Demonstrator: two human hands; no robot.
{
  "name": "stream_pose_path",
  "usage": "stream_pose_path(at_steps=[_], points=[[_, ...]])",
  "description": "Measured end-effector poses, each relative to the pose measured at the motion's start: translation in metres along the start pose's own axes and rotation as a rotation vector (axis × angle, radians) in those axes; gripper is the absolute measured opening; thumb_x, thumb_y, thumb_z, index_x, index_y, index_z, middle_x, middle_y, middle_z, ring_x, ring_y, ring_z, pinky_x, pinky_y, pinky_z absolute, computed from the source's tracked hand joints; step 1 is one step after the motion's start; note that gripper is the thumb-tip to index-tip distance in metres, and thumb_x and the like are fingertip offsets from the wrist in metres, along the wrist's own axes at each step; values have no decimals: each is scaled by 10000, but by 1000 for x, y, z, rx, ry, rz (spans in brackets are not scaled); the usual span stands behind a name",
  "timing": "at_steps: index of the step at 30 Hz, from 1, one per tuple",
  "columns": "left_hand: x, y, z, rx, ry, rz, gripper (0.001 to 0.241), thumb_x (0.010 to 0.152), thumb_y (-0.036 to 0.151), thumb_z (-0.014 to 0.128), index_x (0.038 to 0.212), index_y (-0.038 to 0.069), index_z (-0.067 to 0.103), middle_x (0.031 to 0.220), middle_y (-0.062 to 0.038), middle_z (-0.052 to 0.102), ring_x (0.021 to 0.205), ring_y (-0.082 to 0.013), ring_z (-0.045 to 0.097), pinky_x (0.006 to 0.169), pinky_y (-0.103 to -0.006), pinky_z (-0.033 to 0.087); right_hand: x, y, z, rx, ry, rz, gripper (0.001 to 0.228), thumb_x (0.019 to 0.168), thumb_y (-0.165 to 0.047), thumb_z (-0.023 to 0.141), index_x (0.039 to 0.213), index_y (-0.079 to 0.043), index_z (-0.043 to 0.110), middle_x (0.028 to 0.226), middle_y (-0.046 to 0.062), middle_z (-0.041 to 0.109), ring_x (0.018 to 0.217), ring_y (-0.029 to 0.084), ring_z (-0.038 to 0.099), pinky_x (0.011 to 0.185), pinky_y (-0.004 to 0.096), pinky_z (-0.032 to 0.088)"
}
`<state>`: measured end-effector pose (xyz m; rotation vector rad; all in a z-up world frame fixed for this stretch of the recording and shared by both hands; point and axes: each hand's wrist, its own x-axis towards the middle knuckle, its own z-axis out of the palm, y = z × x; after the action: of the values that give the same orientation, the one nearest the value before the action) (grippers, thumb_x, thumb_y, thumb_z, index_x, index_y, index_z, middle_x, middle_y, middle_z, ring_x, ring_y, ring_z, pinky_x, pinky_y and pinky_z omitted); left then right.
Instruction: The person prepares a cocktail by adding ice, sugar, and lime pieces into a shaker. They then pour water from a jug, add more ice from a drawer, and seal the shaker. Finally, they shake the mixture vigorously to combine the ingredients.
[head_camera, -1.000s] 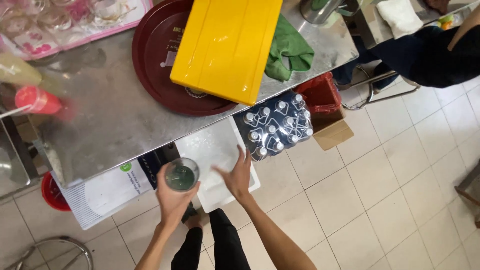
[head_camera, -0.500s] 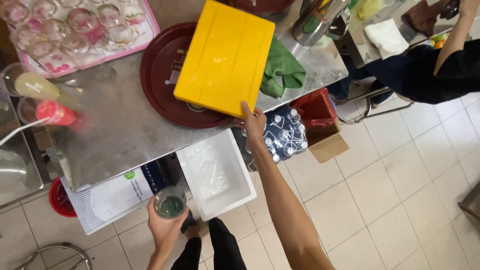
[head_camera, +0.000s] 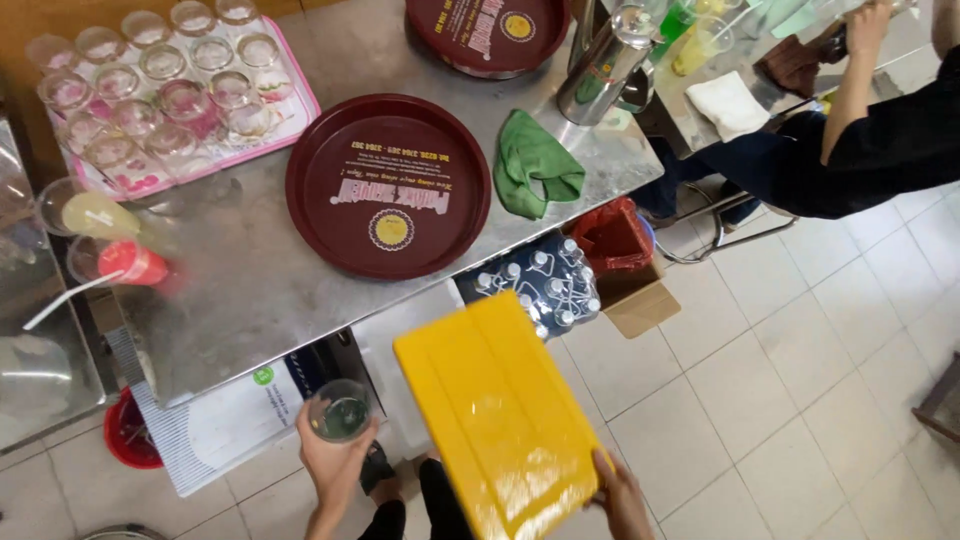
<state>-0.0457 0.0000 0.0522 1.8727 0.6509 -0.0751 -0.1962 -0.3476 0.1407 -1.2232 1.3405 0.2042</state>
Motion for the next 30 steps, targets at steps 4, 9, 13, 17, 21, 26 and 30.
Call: stream_pose_path(at_steps=[4,9,13,17,21,26,30], points=[[12,3,8,-50,-52,78,1096,487,60,961,1462,42,460,1323,-196,657,1184,-338,642,1024,-421,511,41,88,-18,0,65,79,382,887,-329,709,1067,7,731,782,183,676,627,288,602,502,362,469],[10,27,-2,-67,-100,155,962,579,58,928,1404,92,435,1320,-164,585,1236,-287,573,1016,-405,510,60,105,55,-84,-199,-15,503,899,-439,617,1274,-114,699,952,56,687,838,172,632,686,325,520],[1,39,-11,-26,-114,70,952,592,85,929,1409,114,442,1334,-159,598,1203,-301,610,950,-401,561,117,109,118,-69,-303,-54,457,919,-525,594,1165,-148,669,912,35,639,788,148,622,695,301,547],[-10,39,-20,80,27,188,977,549,119,970,1389,6,485,1219,-324,626,1224,-512,593,1019,-586,439,174,121,159,49,-203,-80,705,923,-479,770,1387,13,571,940,256,690,712,357,749,633,412,660],[-14,9,-25,49,60,165,1013,514,142,994,1397,56,504,1186,-251,639,1193,-400,622,1036,-474,437,159,115,165,-31,-47,-167,558,933,-373,781,1257,32,575,881,267,695,624,358,752,565,406,665],[-37,-10,-39,68,46,54,974,573,143,977,1409,27,492,1238,-283,634,1241,-489,592,1024,-569,431,126,115,171,-151,136,-171,599,911,-439,796,1208,11,536,901,245,738,684,315,775,651,359,658],[-46,-26,-43,64,19,-27,1007,584,173,982,1428,21,453,1288,-286,602,1271,-482,566,1067,-591,401,142,107,177,-99,242,-144,612,873,-386,842,1209,9,517,929,262,737,706,303,772,691,342,651]])
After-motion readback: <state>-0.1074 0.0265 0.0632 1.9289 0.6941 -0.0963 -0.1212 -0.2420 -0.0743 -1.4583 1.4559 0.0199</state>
